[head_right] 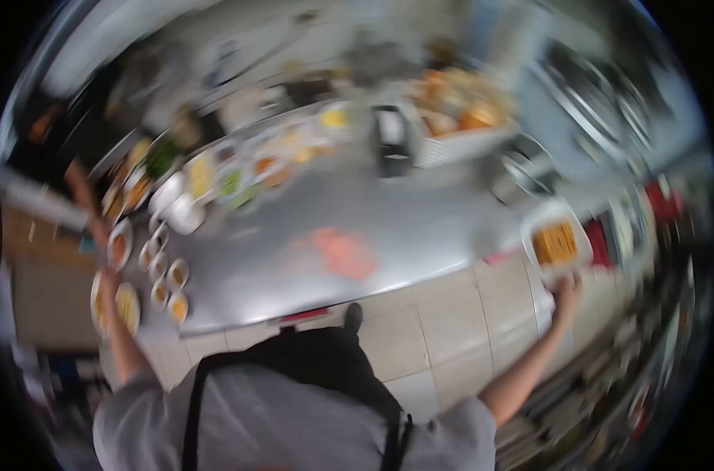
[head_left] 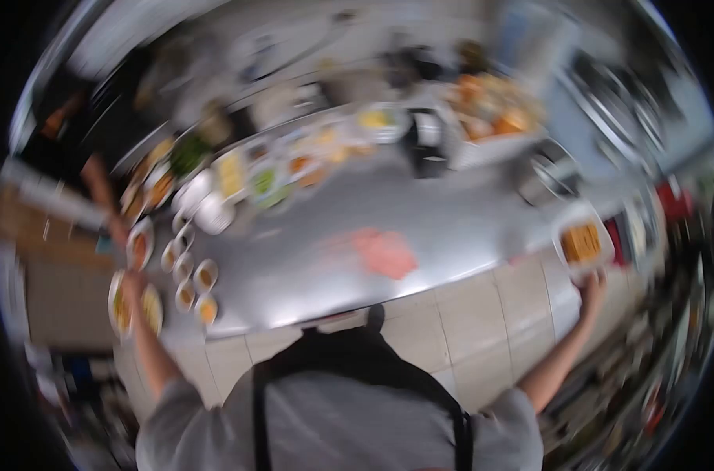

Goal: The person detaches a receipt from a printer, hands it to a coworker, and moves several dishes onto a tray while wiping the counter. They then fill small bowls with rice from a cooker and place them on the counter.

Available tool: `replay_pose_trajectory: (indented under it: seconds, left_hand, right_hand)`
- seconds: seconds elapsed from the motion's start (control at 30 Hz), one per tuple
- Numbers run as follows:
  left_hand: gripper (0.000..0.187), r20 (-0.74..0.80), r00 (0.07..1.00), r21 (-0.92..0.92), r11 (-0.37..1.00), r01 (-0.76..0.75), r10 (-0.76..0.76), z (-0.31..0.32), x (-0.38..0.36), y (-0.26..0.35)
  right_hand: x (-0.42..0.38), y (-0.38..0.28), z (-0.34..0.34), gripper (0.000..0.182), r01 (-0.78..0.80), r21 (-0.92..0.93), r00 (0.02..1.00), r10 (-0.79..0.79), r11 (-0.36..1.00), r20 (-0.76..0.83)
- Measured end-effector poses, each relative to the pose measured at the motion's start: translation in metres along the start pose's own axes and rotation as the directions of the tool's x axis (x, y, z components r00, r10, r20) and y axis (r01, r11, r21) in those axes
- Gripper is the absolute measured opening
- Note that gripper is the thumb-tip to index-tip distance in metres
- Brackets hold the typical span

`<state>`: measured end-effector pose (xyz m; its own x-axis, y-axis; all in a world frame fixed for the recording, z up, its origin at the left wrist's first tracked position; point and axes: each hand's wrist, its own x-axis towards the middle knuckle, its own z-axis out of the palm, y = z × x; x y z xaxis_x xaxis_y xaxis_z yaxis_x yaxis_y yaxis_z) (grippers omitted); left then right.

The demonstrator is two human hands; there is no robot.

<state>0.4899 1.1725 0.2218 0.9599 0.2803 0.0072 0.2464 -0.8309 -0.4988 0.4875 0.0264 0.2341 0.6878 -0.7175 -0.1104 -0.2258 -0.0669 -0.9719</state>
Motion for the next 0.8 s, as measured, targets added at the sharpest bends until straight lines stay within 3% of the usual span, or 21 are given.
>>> replay_pose_trajectory:
  seconds: [0.03, 0.07, 0.1, 0.13, 0.17, 0.2, 0.23, 0.3, 0.33, 0.4, 0.43, 0.47, 0.5, 0.53, 0.6, 0.63, 0.7, 0.73, 0.77, 0.8]
  left_hand:
    - [0.018, -0.291, 0.923, -0.663, 0.749, -0.005, -0.252, -0.029, -0.005, 0.047]
    - [0.025, 0.219, 0.901, -0.810, 0.445, 0.382, -0.375, -0.103, -0.017, 0.105]
    - [0.025, 0.171, 0.943, -0.898, 0.348, 0.268, -0.285, -0.135, -0.027, 0.140]
    - [0.025, 0.204, 0.979, -0.923, 0.335, 0.192, 0.001, -0.183, -0.040, 0.170]
    - [0.022, 0.254, 0.967, -0.957, 0.156, 0.246, 0.032, -0.185, -0.048, 0.195]
    - [0.022, 0.122, 0.980, -0.971, 0.224, 0.084, 0.158, -0.168, -0.047, 0.210]
    - [0.024, 0.196, 0.952, -0.971, 0.185, 0.154, 0.237, -0.186, -0.060, 0.216]
    - [0.031, 0.177, 0.907, -0.969, 0.229, 0.092, 0.383, -0.182, -0.077, 0.214]
    - [0.031, 0.178, 0.915, -0.971, 0.217, 0.103, 0.361, -0.173, -0.087, 0.200]
    - [0.026, 0.147, 0.949, -0.976, 0.197, 0.094, 0.277, -0.157, -0.105, 0.167]
    - [0.026, 0.156, 0.953, -0.976, 0.191, 0.108, 0.258, -0.142, -0.114, 0.143]
    - [0.028, 0.185, 0.972, -0.982, 0.075, 0.176, 0.146, -0.124, -0.123, 0.116]
    - [0.030, 0.224, 0.974, -0.973, -0.049, 0.226, 0.038, -0.107, -0.134, 0.090]
    - [0.030, 0.230, 0.973, -0.972, -0.054, 0.231, 0.027, -0.092, -0.145, 0.065]
    - [0.033, 0.419, 0.902, -0.908, -0.066, 0.414, -0.108, -0.066, -0.157, 0.022]
    - [0.033, 0.417, 0.902, -0.909, -0.069, 0.411, -0.113, -0.061, -0.155, 0.011]
    - [0.040, 0.397, 0.917, -0.840, -0.418, 0.345, -0.042, -0.063, -0.152, -0.002]
    - [0.046, 0.347, 0.933, -0.637, -0.707, 0.308, 0.095, -0.057, -0.140, -0.016]
    - [0.046, 0.341, 0.935, -0.638, -0.706, 0.307, 0.098, -0.051, -0.134, -0.029]
    - [0.047, 0.358, 0.933, -0.604, -0.750, 0.270, 0.048, -0.044, -0.128, -0.042]
  right_hand:
    - [-0.024, -0.014, 0.008, 0.050, -0.006, -0.056, 0.997, 0.010, 0.998, 0.077]
    - [-0.039, -0.017, 0.018, 0.048, 0.046, -0.036, 0.966, -0.035, 0.998, 0.257]
    - [-0.081, -0.050, 0.054, 0.048, 0.065, 0.010, 0.926, -0.064, 0.998, 0.373]
    - [-0.101, -0.054, 0.074, 0.050, 0.067, -0.035, 0.899, -0.045, 0.997, 0.436]
    - [-0.122, -0.056, 0.106, 0.055, 0.051, 0.017, 0.857, -0.052, 0.999, 0.512]
    - [-0.144, -0.057, 0.139, 0.057, 0.043, -0.020, 0.836, -0.025, 0.999, 0.548]
    - [-0.175, -0.067, 0.176, 0.057, 0.002, -0.036, 0.782, 0.021, 0.999, 0.623]
    - [-0.214, -0.071, 0.246, 0.055, -0.047, -0.048, 0.613, 0.067, 0.998, 0.787]
    - [-0.225, -0.048, 0.283, 0.051, -0.100, 0.001, 0.617, 0.061, 0.995, 0.785]
    - [-0.300, -0.098, 0.355, 0.048, -0.056, -0.141, 0.306, 0.151, 0.988, 0.940]
    - [-0.315, -0.084, 0.394, 0.045, 0.015, -0.057, 0.224, 0.053, 0.998, 0.973]
    - [-0.345, -0.095, 0.424, 0.043, 0.236, -0.157, 0.242, 0.098, 0.959, 0.965]
    - [-0.376, -0.095, 0.460, 0.044, -0.045, -0.101, 0.128, 0.106, 0.994, 0.986]
    - [-0.399, -0.096, 0.494, 0.045, 0.029, -0.109, -0.032, 0.110, 0.994, 0.993]
    - [-0.460, -0.108, 0.550, 0.043, 0.068, -0.157, -0.106, 0.163, 0.985, 0.981]
    - [-0.492, -0.116, 0.575, 0.042, 0.080, -0.142, -0.166, 0.153, 0.987, 0.974]
    - [-0.548, -0.115, 0.628, 0.040, 0.097, -0.126, -0.234, 0.146, 0.987, 0.961]
    - [-0.592, -0.104, 0.682, 0.038, 0.180, -0.064, -0.333, 0.122, 0.982, 0.935]
    - [-0.620, -0.111, 0.698, 0.036, 0.209, -0.115, -0.291, 0.174, 0.971, 0.941]
    - [-0.641, -0.112, 0.718, 0.036, 0.225, -0.102, -0.334, 0.175, 0.969, 0.926]
